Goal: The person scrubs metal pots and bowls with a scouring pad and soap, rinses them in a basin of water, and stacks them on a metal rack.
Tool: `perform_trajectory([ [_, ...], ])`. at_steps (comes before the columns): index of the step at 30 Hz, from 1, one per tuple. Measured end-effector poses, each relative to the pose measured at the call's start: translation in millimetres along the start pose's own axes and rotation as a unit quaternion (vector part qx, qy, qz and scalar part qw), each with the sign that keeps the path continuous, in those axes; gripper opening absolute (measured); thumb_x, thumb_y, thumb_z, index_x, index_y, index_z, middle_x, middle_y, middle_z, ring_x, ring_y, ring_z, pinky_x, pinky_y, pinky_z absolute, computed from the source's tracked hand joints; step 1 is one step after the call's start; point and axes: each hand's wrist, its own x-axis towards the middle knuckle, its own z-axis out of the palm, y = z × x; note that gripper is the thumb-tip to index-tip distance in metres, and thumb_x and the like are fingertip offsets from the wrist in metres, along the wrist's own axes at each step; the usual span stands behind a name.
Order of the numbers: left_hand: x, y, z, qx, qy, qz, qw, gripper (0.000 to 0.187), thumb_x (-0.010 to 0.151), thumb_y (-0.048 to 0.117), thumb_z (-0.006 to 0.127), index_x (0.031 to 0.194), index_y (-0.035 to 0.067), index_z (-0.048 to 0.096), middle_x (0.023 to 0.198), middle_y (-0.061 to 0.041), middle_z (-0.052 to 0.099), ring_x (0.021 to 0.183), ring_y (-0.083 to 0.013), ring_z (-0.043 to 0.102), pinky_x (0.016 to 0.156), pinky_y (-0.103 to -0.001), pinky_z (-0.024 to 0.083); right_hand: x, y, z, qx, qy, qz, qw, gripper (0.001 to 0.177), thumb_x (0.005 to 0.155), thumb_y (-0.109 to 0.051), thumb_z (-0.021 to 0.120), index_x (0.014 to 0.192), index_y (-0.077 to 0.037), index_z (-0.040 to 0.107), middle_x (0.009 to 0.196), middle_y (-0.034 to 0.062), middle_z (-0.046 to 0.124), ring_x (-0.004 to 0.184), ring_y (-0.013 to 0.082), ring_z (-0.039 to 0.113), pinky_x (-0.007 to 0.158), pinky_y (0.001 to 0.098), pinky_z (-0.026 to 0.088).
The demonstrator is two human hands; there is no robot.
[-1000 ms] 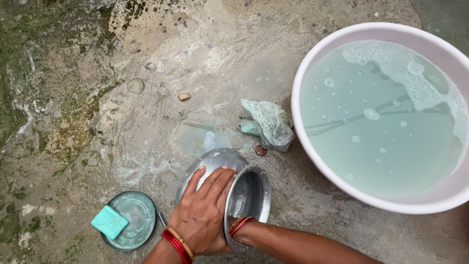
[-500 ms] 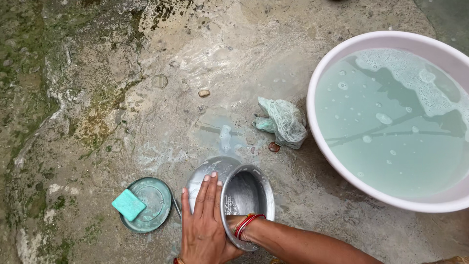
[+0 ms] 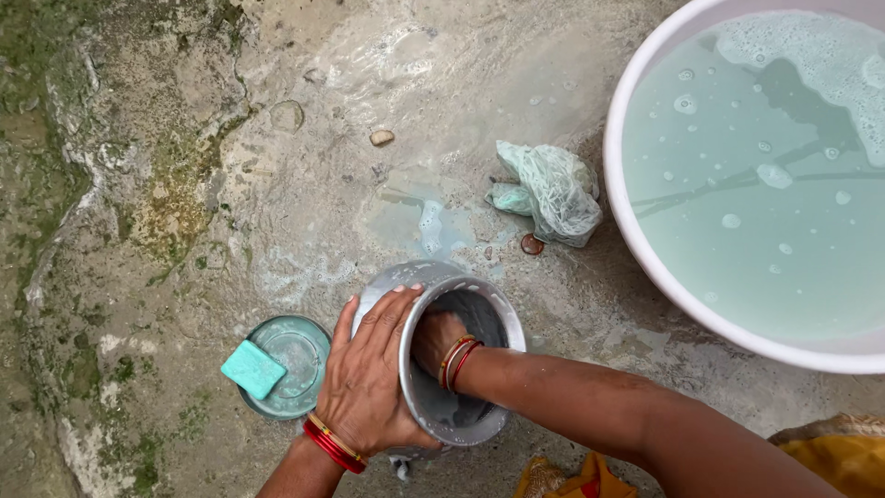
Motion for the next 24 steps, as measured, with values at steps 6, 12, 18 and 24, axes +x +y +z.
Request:
perform_trajectory([
  [6,3.0,8.4,-13.0,0.016,0.007,0.037,0.999,0.161,0.023,0.079,0.093,0.149,0.001,0.031,0.153,-0.014,0.039,0.144,-0.0327,0.034,0.120,-0.062,0.011,-54.9,-64.5,-59.4,0.200,-0.138,-0.184,0.952,0.047,0.083,-0.034,0.072,0.124,-0.011,0.069,0.130,0.0171,0.065,0.118,0.0339,0.063,0.096,0.0504,0.050],
  [12,35.7,12.8,-17.0,0.041,-0.088,-0.019,0.995,0.169,0.016,0.077,0.093,0.155,0.005,0.028,0.158,-0.013,0.035,0.147,-0.0326,0.029,0.121,-0.059,0.007,-38.3,-19.0,-107.7,0.003,-0.050,-0.178,0.983,0.073,0.071,-0.046,0.083,0.134,-0.014,0.064,0.139,0.0162,0.057,0.128,0.0362,0.053,0.106,0.0544,0.040],
  [18,-11.7,15.7,-3.1,0.002,0.052,0.005,0.999,0.162,0.019,0.083,0.089,0.148,0.002,0.033,0.151,-0.017,0.042,0.142,-0.0347,0.037,0.122,-0.060,0.011,-54.0,-40.2,-96.0,0.022,-0.123,-0.082,0.989,0.063,0.080,-0.041,0.081,0.131,-0.007,0.066,0.137,0.0152,0.064,0.123,0.0277,0.063,0.105,0.0415,0.050],
  [24,28.6,-1.2,-22.3,0.011,-0.047,-0.013,0.999,0.165,0.015,0.078,0.091,0.153,0.009,0.033,0.152,-0.013,0.044,0.143,-0.0308,0.037,0.121,-0.058,0.012,-32.9,-44.2,-91.2,0.099,-0.075,-0.173,0.977,0.066,0.078,-0.041,0.082,0.133,-0.009,0.064,0.138,0.0140,0.062,0.126,0.0271,0.060,0.107,0.0408,0.046],
])
